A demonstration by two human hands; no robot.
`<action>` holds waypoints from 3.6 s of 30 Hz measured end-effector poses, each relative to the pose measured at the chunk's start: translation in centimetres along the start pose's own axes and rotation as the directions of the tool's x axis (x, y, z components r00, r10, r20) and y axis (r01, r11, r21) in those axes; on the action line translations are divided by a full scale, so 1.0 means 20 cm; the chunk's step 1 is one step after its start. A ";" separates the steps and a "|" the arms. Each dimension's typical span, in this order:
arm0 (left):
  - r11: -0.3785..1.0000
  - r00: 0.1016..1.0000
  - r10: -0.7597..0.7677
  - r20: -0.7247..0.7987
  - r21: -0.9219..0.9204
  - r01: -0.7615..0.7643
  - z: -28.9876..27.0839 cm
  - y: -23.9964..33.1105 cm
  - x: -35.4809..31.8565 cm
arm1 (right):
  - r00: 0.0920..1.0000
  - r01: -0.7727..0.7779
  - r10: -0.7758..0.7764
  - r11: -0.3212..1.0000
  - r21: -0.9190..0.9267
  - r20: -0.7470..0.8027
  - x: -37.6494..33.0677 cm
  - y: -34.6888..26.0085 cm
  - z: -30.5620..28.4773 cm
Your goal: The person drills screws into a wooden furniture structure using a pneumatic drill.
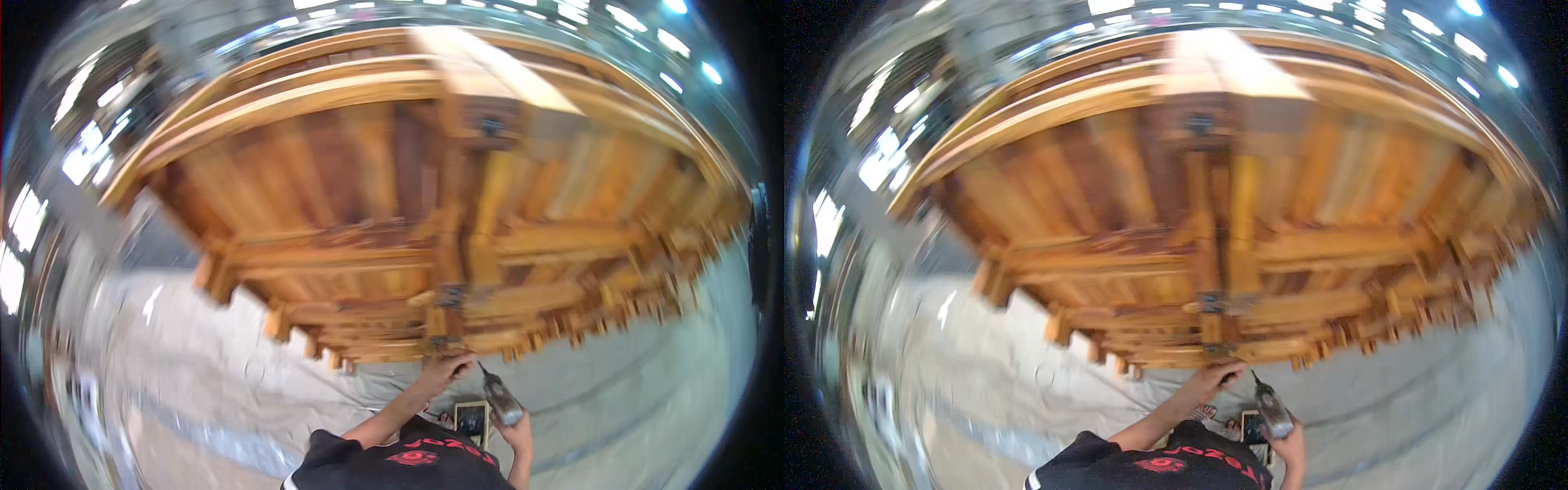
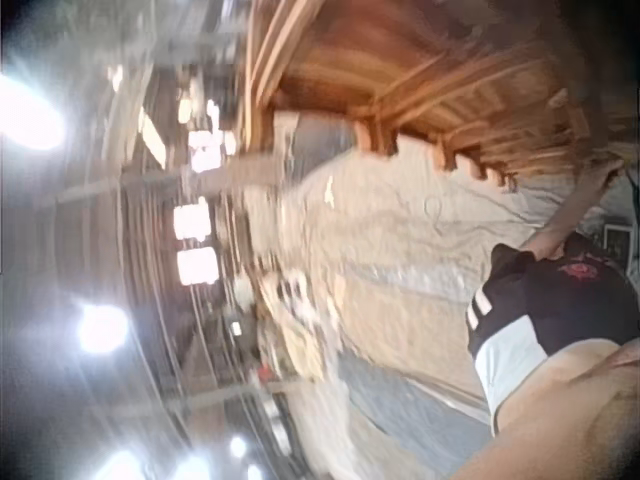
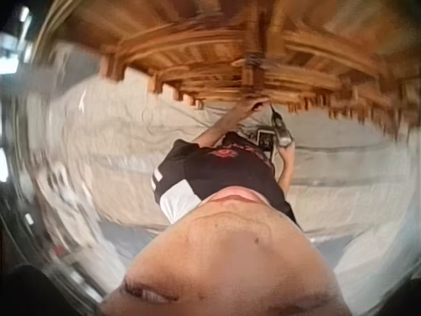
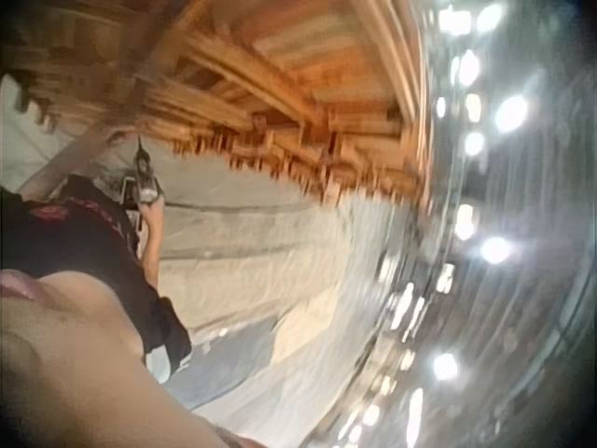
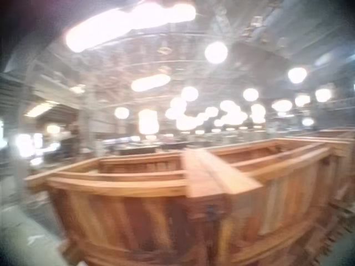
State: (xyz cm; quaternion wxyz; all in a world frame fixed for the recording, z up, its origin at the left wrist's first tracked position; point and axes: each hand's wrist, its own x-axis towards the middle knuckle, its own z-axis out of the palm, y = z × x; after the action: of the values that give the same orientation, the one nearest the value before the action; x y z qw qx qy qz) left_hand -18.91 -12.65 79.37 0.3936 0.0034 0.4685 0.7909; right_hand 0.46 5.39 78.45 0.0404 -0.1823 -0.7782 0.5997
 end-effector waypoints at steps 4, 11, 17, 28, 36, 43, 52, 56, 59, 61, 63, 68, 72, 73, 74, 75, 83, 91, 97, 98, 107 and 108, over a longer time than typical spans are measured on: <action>0.930 0.977 0.026 -0.212 -0.352 -0.101 0.17 0.00 -0.11 | 0.994 0.078 -0.089 0.984 0.162 0.063 0.06 0.04 -0.15; 0.840 0.732 0.209 -0.648 -0.265 -0.474 0.34 0.12 -0.39 | 0.898 0.022 -0.182 0.927 0.374 0.400 0.18 -0.32 -0.10; 0.791 0.593 0.398 -0.700 -0.066 -0.608 0.36 0.11 -0.50 | 0.881 -0.074 -0.173 0.869 0.489 0.441 0.11 -0.40 -0.04; 0.868 0.727 0.307 -0.614 -0.132 -0.479 0.31 0.06 -0.55 | 0.862 -0.059 -0.191 0.882 0.468 0.469 0.06 -0.30 -0.08; 0.926 0.819 0.367 -0.441 0.090 -0.367 0.44 0.16 -0.58 | 0.893 -0.121 -0.164 0.810 0.574 0.419 -0.04 -0.32 -0.11; 0.888 0.838 0.383 -0.389 -0.096 -0.450 0.70 0.27 -0.60 | 0.821 0.510 -0.527 0.850 0.136 0.220 0.02 -0.10 -0.13; 0.884 0.970 0.202 -0.135 -0.400 -0.240 0.70 0.27 -0.53 | 0.922 0.370 -0.386 0.902 0.221 0.031 -0.02 -0.18 -0.14; 0.722 0.994 0.060 -0.095 -0.683 -0.109 0.50 0.01 -0.38 | 0.915 0.399 -0.404 0.911 0.107 0.026 -0.05 -0.13 -0.20; 0.724 0.900 -0.208 -0.382 -0.679 -0.121 0.38 -0.17 -0.30 | 0.912 0.410 -0.409 0.902 0.132 -0.032 -0.08 -0.17 -0.22; 0.849 0.873 -0.176 -0.455 -0.518 -0.099 0.32 -0.27 -0.30 | 0.900 0.436 -0.432 0.894 0.102 -0.064 -0.09 -0.16 -0.22; 0.872 0.873 -0.149 -0.464 -0.477 -0.105 0.31 -0.29 -0.29 | 0.887 0.460 -0.460 0.888 0.002 -0.030 -0.09 -0.14 -0.23; 0.941 0.931 0.067 -0.358 -0.286 -0.178 0.41 -0.08 -0.34 | 0.891 0.454 -0.454 0.891 0.031 0.019 -0.08 -0.12 -0.25; 0.916 0.929 0.179 -0.323 -0.289 -0.277 0.45 0.11 -0.34 | 0.918 0.391 -0.395 0.918 0.066 0.049 -0.07 -0.09 -0.22; 0.915 0.930 0.185 -0.318 -0.288 -0.281 0.45 0.14 -0.35 | 0.918 0.389 -0.393 0.918 0.071 0.052 -0.06 -0.09 -0.22; 0.915 0.931 0.190 -0.313 -0.288 -0.283 0.47 0.18 -0.36 | 0.874 0.482 -0.482 0.876 0.010 0.067 -0.05 -0.09 -0.21; 0.919 0.928 0.203 -0.314 -0.266 -0.291 0.49 0.21 -0.39 | 0.821 0.569 -0.564 0.821 -0.049 0.087 -0.04 -0.09 -0.21; 0.896 0.948 0.205 -0.245 -0.342 -0.283 0.49 0.25 -0.41 | 0.737 0.676 -0.666 0.721 -0.149 0.120 -0.02 -0.13 -0.23; 0.943 0.965 0.196 -0.176 -0.235 -0.235 0.49 0.27 -0.43 | 0.749 0.655 -0.648 0.756 -0.002 0.138 0.00 -0.26 -0.23; 0.965 0.976 0.160 -0.145 -0.184 -0.186 0.42 0.27 -0.41 | 0.719 0.693 -0.686 0.720 -0.041 0.114 0.03 -0.26 -0.22; 0.973 0.983 0.135 -0.124 -0.170 -0.155 0.41 0.28 -0.41 | 0.697 0.716 -0.707 0.696 -0.058 0.122 0.03 -0.25 -0.22; 0.981 0.993 0.114 -0.003 -0.155 -0.113 0.44 0.35 -0.36 | 0.705 0.709 -0.697 0.684 -0.171 0.135 -0.01 -0.25 -0.25; 0.979 0.993 0.104 0.058 -0.183 -0.092 0.45 0.36 -0.36 | 0.687 0.724 -0.716 0.661 -0.199 0.123 -0.04 -0.22 -0.23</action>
State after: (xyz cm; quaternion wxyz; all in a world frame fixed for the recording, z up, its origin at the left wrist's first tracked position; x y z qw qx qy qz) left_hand -15.00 -12.37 92.54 0.3684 0.0174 0.3808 0.8479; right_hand 1.53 8.40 84.13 0.2392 0.1469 -0.8516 0.4428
